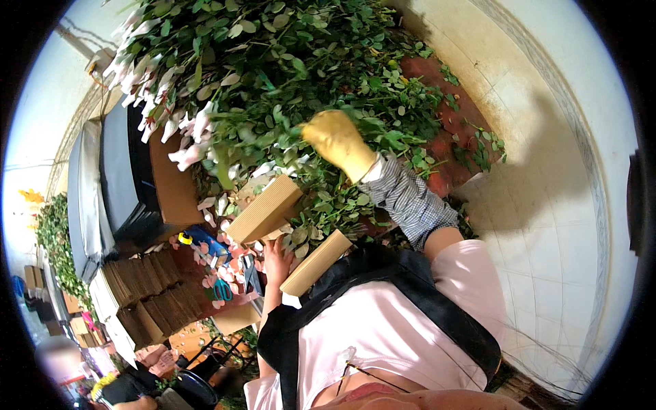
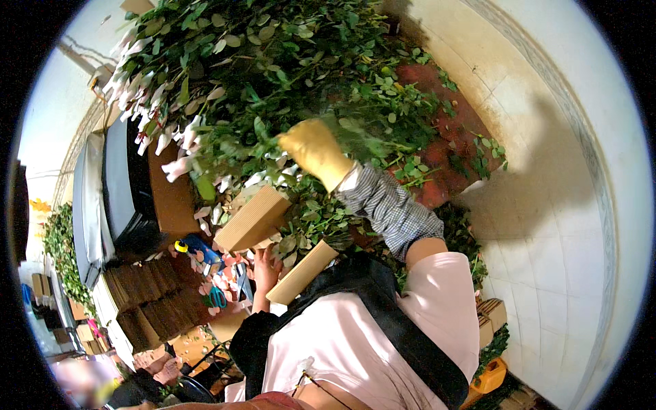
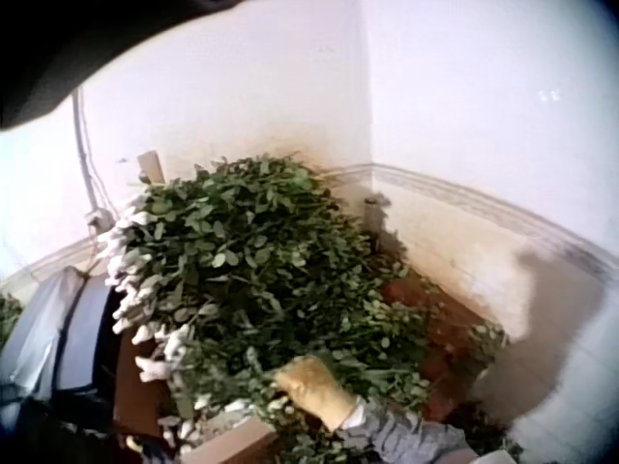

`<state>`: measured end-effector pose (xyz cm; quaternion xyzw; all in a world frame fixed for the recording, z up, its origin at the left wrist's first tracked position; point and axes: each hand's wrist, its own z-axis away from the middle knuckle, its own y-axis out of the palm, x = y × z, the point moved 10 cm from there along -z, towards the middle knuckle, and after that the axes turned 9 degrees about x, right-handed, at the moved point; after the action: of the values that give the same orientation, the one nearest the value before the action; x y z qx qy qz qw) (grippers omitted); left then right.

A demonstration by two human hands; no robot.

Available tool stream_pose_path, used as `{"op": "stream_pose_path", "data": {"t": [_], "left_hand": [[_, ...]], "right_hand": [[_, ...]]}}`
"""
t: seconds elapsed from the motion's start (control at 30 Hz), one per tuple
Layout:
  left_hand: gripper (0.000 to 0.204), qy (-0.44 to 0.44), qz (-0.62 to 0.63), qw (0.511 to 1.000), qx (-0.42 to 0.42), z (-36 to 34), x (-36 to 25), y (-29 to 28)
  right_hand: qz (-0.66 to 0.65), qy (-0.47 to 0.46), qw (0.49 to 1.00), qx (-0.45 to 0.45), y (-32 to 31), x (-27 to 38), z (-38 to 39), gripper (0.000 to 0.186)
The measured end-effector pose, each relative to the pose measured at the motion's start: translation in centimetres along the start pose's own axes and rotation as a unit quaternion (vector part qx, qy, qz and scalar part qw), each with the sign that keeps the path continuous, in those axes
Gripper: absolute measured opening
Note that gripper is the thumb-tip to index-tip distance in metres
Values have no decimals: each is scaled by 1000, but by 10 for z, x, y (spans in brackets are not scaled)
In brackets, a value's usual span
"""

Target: The person arranges artificial pink flowers and green leaves into a black plastic tray and a cardboard box. They use a stapler to secure the floral arrangement inside the cardboard box.

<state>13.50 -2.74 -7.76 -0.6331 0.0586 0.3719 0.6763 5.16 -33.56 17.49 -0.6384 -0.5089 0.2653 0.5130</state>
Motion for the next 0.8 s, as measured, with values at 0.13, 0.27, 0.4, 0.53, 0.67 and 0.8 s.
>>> {"op": "stream_pose_path", "data": {"t": [0.13, 0.27, 0.4, 0.53, 0.67, 0.8], "left_hand": [[62, 18, 2, 1000, -17, -3, -3, 7], [63, 37, 6, 998, -50, -2, -5, 1], [64, 14, 7, 1000, -22, 0, -1, 2], [66, 25, -12, 999, -29, 2, -3, -1], [70, 31, 14, 998, -44, 0, -6, -3], [65, 13, 28, 998, -58, 4, -6, -7]], "right_hand": [[88, 129, 987, -34, 23, -127, 37, 14], [67, 6, 998, -20, 6, -88, 38, 8], [16, -117, 993, -26, -33, 9, 13, 10], [-141, -120, 982, -21, -41, 40, 7, 20], [-93, -108, 989, 26, -35, 20, 36, 30], [-214, -1, 953, 215, 9, -9, 79, 32]]}}
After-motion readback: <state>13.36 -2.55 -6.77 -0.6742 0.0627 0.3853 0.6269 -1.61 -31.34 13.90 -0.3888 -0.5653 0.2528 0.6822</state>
